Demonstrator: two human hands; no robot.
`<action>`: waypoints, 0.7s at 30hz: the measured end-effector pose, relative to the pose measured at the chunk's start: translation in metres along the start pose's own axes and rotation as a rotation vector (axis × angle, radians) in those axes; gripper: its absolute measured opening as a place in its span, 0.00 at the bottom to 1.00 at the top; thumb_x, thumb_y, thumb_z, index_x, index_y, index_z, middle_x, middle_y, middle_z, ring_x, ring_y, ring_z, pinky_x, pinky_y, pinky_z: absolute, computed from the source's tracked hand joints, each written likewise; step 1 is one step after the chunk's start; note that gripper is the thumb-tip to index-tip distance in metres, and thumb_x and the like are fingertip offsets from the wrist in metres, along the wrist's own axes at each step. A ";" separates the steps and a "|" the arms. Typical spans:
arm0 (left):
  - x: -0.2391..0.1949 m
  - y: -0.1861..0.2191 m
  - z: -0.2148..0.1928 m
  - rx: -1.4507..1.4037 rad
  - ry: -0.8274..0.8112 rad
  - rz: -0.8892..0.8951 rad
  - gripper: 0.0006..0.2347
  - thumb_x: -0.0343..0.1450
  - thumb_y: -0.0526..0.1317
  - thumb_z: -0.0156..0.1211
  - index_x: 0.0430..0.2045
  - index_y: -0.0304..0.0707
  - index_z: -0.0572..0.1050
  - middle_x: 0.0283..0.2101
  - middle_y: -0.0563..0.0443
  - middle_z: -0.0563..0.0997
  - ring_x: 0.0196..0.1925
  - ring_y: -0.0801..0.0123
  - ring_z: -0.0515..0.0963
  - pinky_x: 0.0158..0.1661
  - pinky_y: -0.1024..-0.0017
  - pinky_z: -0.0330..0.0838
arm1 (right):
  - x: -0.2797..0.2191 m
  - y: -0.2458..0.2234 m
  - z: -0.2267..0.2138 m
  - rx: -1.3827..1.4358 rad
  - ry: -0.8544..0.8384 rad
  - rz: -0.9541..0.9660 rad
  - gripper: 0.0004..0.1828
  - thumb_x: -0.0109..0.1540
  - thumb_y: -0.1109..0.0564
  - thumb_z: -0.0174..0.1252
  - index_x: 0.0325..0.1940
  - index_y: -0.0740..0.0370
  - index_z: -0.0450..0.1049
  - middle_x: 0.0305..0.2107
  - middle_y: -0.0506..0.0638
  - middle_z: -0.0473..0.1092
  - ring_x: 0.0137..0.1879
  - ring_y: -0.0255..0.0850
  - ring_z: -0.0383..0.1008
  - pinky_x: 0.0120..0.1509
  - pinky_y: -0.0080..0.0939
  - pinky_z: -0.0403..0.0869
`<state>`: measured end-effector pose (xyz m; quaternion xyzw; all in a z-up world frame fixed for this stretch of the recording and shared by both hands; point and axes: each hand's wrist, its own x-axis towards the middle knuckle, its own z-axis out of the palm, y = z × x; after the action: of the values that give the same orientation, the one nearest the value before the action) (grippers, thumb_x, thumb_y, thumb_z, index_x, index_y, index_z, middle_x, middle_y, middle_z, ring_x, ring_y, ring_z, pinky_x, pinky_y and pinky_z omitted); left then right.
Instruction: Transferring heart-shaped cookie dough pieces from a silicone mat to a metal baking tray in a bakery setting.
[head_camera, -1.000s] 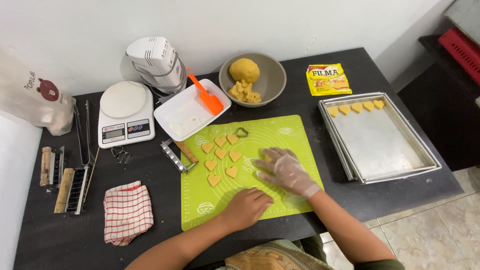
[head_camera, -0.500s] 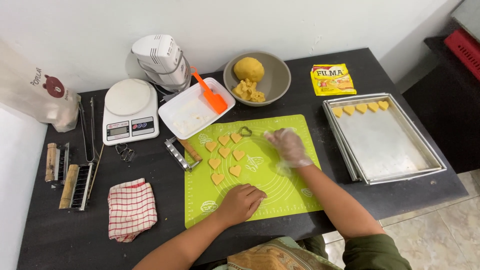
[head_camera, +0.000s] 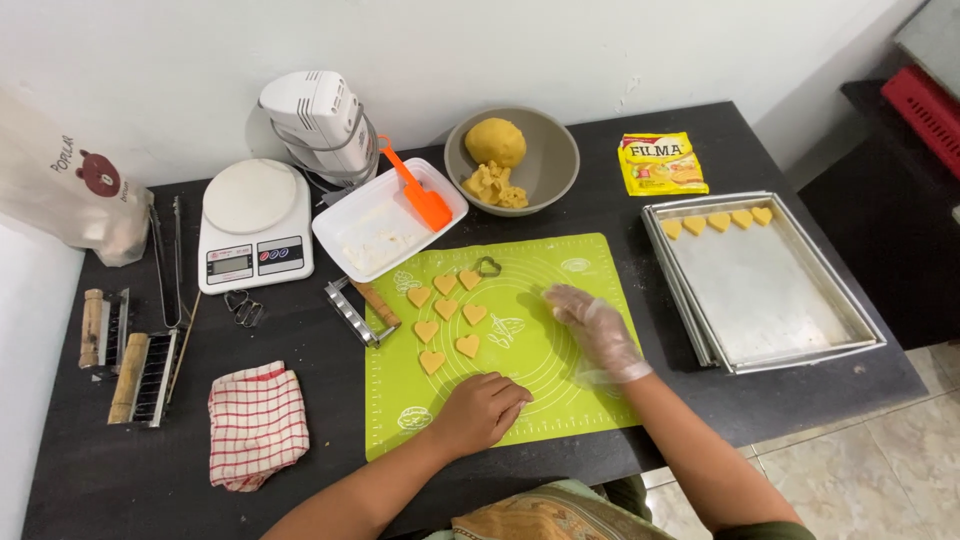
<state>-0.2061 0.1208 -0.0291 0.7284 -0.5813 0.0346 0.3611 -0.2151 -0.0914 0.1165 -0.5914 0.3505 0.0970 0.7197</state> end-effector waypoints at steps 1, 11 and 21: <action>0.000 0.001 -0.001 0.006 -0.004 -0.003 0.07 0.77 0.35 0.54 0.43 0.36 0.80 0.39 0.48 0.83 0.38 0.58 0.80 0.35 0.62 0.73 | 0.008 0.011 -0.004 0.032 -0.015 -0.152 0.36 0.53 0.43 0.46 0.62 0.61 0.72 0.68 0.51 0.67 0.73 0.48 0.66 0.72 0.43 0.68; -0.001 0.001 -0.001 -0.020 -0.006 -0.036 0.08 0.77 0.35 0.53 0.44 0.37 0.79 0.39 0.48 0.83 0.37 0.58 0.79 0.37 0.62 0.73 | -0.078 -0.116 0.041 -0.730 0.286 0.354 0.42 0.67 0.25 0.41 0.73 0.56 0.61 0.71 0.62 0.59 0.77 0.62 0.54 0.79 0.67 0.57; -0.001 0.003 -0.006 -0.046 -0.024 -0.061 0.08 0.77 0.35 0.53 0.45 0.36 0.79 0.40 0.46 0.83 0.37 0.57 0.79 0.37 0.61 0.73 | 0.082 -0.033 0.030 -1.694 0.147 -0.251 0.39 0.71 0.33 0.25 0.82 0.52 0.35 0.79 0.49 0.34 0.83 0.47 0.30 0.83 0.49 0.44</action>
<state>-0.2066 0.1249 -0.0235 0.7376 -0.5638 0.0017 0.3716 -0.1250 -0.0955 0.0931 -0.9685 0.1375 0.2070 0.0164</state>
